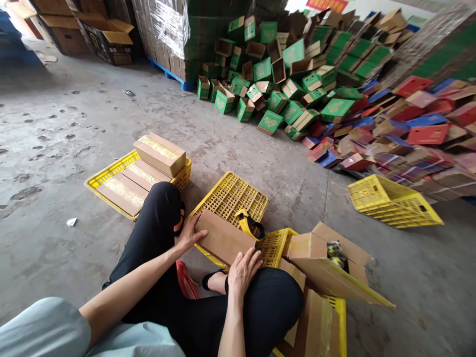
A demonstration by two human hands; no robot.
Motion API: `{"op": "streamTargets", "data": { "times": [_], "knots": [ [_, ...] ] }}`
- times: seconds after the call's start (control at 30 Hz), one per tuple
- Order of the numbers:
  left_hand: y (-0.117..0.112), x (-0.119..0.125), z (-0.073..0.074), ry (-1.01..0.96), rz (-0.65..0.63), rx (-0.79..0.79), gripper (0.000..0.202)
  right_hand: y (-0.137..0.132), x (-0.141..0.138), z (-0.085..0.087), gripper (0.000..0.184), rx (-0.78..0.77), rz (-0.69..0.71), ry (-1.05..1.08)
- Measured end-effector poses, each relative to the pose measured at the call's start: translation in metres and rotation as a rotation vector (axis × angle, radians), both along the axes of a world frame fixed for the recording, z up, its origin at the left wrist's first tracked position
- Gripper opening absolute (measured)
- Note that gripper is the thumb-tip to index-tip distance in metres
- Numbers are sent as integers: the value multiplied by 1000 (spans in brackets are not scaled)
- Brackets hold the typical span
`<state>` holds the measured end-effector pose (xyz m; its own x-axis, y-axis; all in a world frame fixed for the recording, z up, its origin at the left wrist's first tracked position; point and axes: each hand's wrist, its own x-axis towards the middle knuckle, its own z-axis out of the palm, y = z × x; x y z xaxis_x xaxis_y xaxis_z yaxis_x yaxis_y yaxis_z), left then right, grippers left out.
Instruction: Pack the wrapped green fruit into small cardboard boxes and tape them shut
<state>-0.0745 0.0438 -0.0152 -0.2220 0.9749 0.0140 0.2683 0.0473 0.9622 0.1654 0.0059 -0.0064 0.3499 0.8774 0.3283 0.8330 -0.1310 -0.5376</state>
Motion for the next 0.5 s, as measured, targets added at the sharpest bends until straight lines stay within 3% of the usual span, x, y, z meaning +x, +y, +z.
{"op": "streamTargets", "data": {
  "times": [0.13,0.27,0.37,0.5],
  "knots": [
    [-4,4,-1,61,-25,-11,96,-6,-13,15,73,-49,76,-94],
    [-6,7,2,87,-46,-28,102,-5,-28,17,75,-92,132,-109],
    [-5,7,2,79,-34,-16,96,-1,-45,14,75,-80,165,-96],
    [-1,6,0,27,15,9,72,4,-62,16,74,-139,206,-113]
  ]
}}
